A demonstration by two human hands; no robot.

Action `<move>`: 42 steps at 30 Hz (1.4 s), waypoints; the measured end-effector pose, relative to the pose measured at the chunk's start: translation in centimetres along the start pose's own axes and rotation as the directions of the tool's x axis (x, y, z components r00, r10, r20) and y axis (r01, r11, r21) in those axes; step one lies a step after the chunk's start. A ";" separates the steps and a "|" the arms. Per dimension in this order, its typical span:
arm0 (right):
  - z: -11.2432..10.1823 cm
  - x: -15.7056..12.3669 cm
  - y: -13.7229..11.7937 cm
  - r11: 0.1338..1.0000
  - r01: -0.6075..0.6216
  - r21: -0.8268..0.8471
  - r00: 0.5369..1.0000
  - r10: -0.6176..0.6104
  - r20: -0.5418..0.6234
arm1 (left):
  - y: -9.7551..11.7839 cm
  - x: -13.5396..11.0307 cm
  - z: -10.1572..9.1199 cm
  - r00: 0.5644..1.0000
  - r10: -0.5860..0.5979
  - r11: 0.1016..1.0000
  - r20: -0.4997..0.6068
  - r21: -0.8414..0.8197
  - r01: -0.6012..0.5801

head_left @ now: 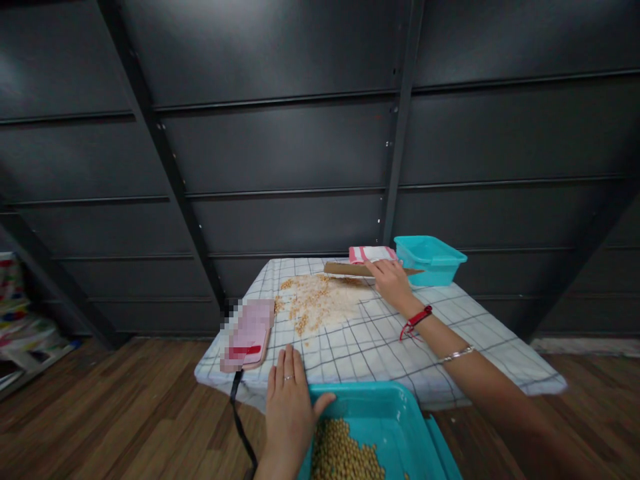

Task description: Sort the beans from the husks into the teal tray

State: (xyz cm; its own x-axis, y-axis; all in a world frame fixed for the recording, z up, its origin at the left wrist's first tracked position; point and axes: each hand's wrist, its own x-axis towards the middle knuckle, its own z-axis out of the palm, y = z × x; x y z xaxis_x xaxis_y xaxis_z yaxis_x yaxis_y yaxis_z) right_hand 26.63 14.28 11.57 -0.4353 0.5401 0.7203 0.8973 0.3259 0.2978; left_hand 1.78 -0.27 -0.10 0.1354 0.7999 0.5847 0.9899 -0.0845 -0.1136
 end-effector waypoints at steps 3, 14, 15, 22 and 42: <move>0.2 1.3 -0.7 1.000 -0.017 -0.013 0.995 0.018 0.097 | -0.1 0.0 0.0 1.000 0.000 1.000 0.006 0.014 0.000; -0.1 4.6 -1.2 0.999 -0.027 -0.025 0.950 0.033 0.311 | -0.2 0.0 0.1 1.000 -0.005 0.999 -0.007 -0.043 0.004; -0.2 4.6 -1.2 0.999 -0.025 -0.023 0.947 0.031 0.318 | -0.2 0.0 0.2 1.000 -0.004 0.999 -0.007 -0.050 0.004; -1.4 5.1 -1.5 1.000 -0.024 -0.006 0.947 0.024 0.320 | -0.5 0.1 0.3 1.000 -0.001 1.000 -0.003 -0.031 0.001; -1.7 4.6 -2.0 0.998 0.056 -0.001 0.966 -0.054 0.252 | -0.7 -0.1 0.5 1.000 -0.012 0.997 0.004 -0.073 0.012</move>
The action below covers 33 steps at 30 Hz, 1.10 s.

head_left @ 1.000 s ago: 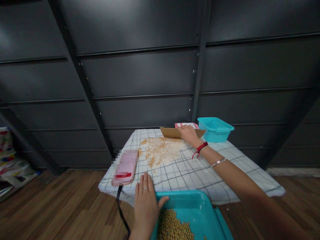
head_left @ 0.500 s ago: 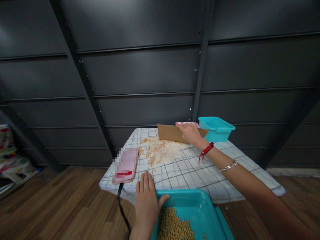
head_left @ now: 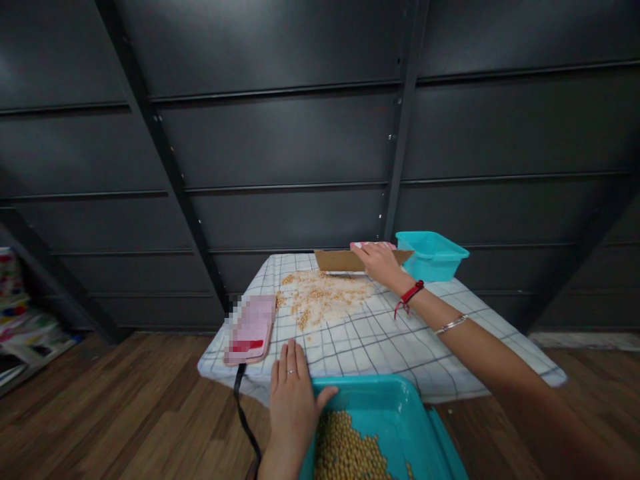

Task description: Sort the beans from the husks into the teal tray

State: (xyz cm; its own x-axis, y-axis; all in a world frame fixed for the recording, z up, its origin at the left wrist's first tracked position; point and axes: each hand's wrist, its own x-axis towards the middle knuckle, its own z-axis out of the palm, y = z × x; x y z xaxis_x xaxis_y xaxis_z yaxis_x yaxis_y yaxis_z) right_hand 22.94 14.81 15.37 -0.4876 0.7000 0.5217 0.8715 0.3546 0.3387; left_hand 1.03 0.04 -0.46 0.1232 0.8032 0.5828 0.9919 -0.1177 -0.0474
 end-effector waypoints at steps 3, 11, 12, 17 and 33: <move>1.9 0.5 0.0 1.000 -0.021 -0.007 0.999 0.021 0.034 | 0.0 0.1 0.0 1.000 0.002 1.000 0.007 0.009 -0.002; 2.3 1.8 -1.6 0.999 -0.036 0.010 0.996 0.035 0.078 | -0.2 0.2 -0.2 0.999 -0.011 1.000 0.042 -0.019 0.012; 2.0 1.9 -1.7 0.999 -0.030 0.015 0.996 0.028 0.081 | -0.2 0.2 -0.3 0.999 -0.011 1.000 0.042 -0.023 0.012; 1.1 1.7 -1.7 0.999 -0.017 0.035 0.997 0.014 0.077 | -0.2 0.2 -0.2 0.999 -0.005 1.000 0.047 -0.009 0.005; -1.4 -2.7 -4.1 0.982 0.157 0.103 0.984 -0.146 -0.101 | -0.6 0.2 0.1 0.999 0.007 1.000 0.045 -0.005 -0.006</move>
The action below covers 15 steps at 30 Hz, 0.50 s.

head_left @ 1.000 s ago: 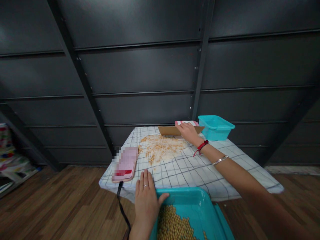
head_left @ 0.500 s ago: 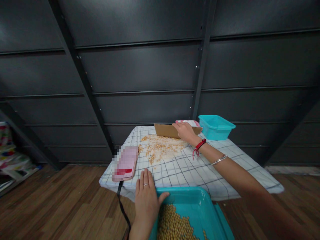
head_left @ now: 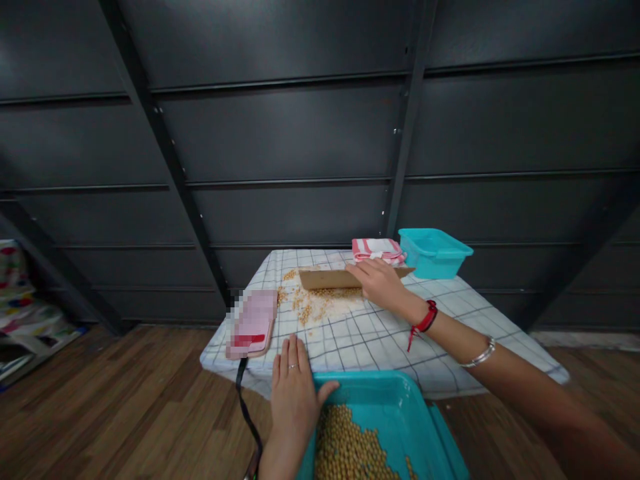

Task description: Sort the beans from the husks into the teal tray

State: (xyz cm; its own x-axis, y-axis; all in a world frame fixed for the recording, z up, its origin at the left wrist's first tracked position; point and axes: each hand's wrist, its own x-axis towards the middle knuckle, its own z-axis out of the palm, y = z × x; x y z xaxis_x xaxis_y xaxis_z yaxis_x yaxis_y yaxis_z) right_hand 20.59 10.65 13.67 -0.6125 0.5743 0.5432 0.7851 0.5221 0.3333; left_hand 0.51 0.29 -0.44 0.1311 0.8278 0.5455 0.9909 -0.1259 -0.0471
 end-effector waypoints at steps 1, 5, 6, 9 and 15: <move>-0.1 -0.5 -0.2 1.000 0.016 0.004 1.000 -0.016 -0.012 | 0.0 0.0 0.0 1.000 -0.001 1.000 0.002 -0.007 0.001; -0.6 -2.0 -0.8 0.997 0.073 0.018 0.996 -0.072 -0.056 | -0.1 -0.1 0.0 1.000 -0.011 1.000 -0.001 0.000 0.011; -0.7 -2.3 -0.8 0.996 0.086 0.020 0.994 -0.084 -0.075 | -0.1 -0.1 0.0 1.000 -0.010 1.000 -0.003 0.007 0.010; -0.8 -2.8 -0.3 0.995 0.096 0.009 0.986 -0.093 -0.141 | 0.0 -0.1 0.0 1.000 -0.007 1.000 0.001 0.017 0.007; 0.2 -3.4 0.9 0.998 0.070 0.006 0.985 -0.068 -0.158 | 0.0 0.0 -0.1 1.000 -0.001 1.000 -0.005 0.017 0.001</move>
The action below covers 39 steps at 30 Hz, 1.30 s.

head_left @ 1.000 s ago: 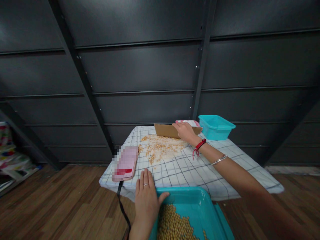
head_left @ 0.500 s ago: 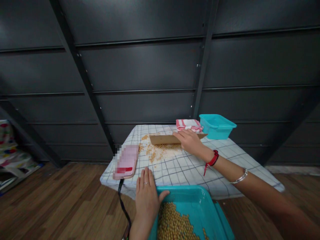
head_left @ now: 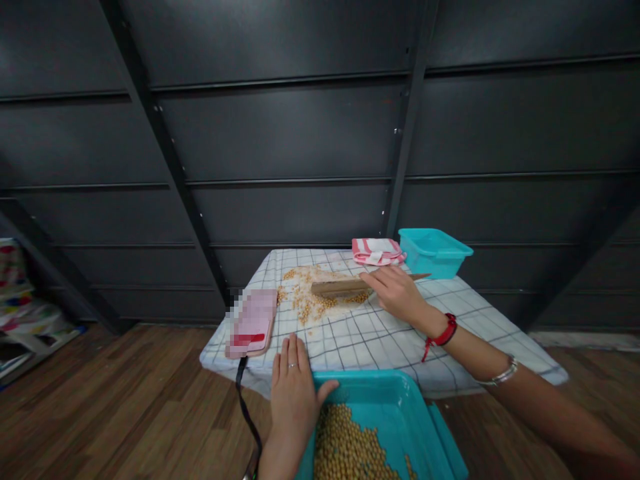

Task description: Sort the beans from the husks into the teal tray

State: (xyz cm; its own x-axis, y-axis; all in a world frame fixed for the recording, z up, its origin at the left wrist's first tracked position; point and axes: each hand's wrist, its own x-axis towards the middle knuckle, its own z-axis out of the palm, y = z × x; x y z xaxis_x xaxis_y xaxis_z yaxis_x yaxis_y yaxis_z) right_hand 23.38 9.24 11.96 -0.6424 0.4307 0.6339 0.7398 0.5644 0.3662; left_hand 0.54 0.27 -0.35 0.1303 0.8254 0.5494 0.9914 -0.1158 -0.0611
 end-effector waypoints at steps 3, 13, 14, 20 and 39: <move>0.1 -1.0 -0.2 1.000 0.015 0.017 1.000 -0.015 -0.004 | 0.0 0.0 0.1 1.000 -0.008 1.000 -0.005 -0.020 0.007; -1.7 -2.8 -1.0 0.996 0.088 0.031 0.983 -0.082 -0.162 | -0.1 -0.1 0.2 1.000 -0.008 1.000 -0.004 0.000 0.008; -1.7 -2.8 -0.8 0.997 0.078 0.017 0.982 -0.074 -0.172 | -0.1 -0.1 0.2 1.000 -0.009 1.000 -0.003 0.005 0.009; -1.2 -2.9 -0.1 0.999 0.032 0.021 0.994 -0.029 -0.103 | -0.1 0.0 -0.1 1.000 -0.005 1.000 -0.009 0.026 0.005; -2.9 -3.2 -0.2 0.989 0.145 0.019 0.960 -0.136 -0.246 | -0.8 0.5 -0.3 1.000 -0.007 1.000 0.006 0.018 0.007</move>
State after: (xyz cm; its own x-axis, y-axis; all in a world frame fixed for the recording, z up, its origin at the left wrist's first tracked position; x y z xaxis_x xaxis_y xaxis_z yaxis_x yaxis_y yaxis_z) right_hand 25.85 5.69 11.77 -0.6680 0.1632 0.7260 0.6348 0.6341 0.4415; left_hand -0.15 0.59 0.23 0.1234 0.8297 0.5444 0.9923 -0.1000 -0.0727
